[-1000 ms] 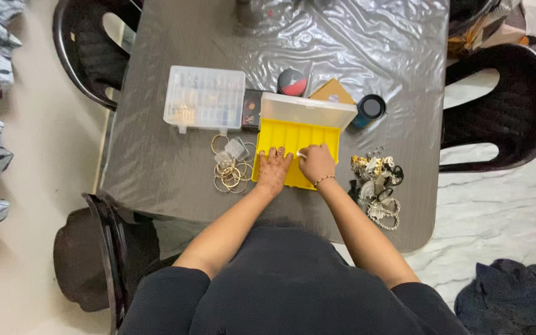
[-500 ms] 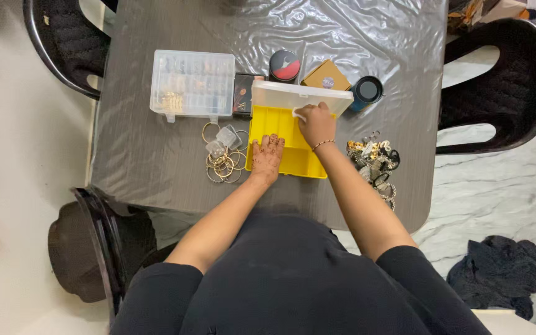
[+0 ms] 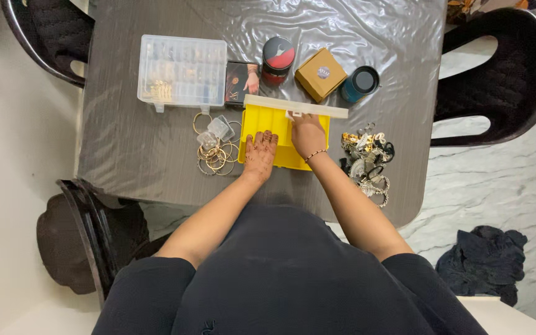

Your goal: The person wipes the inside of a yellow plastic storage box with a white cloth. They methodically clean each compartment of the box, moving the cloth across the surfaces. The box remains open on the table during the cleaning.

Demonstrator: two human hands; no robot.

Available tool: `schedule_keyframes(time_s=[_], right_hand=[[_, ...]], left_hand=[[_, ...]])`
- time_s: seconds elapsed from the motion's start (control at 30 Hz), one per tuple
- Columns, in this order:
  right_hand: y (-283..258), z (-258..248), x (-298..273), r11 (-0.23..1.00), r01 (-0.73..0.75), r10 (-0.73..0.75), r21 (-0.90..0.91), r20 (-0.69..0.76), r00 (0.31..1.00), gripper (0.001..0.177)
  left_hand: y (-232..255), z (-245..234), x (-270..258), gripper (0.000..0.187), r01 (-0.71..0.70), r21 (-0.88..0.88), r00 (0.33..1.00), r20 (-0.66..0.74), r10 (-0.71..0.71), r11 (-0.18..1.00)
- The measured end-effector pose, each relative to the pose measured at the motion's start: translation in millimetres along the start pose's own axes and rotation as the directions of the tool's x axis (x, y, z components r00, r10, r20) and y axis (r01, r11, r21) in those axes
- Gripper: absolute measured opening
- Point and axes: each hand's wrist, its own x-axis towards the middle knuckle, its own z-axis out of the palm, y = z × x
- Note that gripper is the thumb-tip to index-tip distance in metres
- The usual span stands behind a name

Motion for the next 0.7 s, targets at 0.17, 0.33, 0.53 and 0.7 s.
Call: schedule_keyframes(time_s=[0.17, 0.33, 0.53, 0.7], right_hand=[[-3, 2, 9, 0.992, -0.115, 0.119, -0.046, 0.088, 0.989, 0.063], [-4, 17, 27, 0.991, -0.135, 0.136, 0.023, -0.039, 0.990, 0.067], [20, 14, 31, 0.975, -0.169, 0.145, 0.145, 0.162, 0.976, 0.044], [23, 4, 16, 0.967, -0.167, 0.117, 0.195, 0.244, 0.963, 0.043]], left_hand=[[-6, -1, 8, 0.056, -0.017, -0.010, 0.997, -0.073, 0.016, 1.000], [-8, -12, 2, 0.062, -0.068, 0.061, 0.993, -0.091, 0.074, 0.996], [-3, -23, -10, 0.067, -0.065, 0.078, 0.992, -0.107, 0.073, 0.995], [-3, -28, -10, 0.067, -0.061, 0.086, 0.991, -0.113, 0.071, 0.994]])
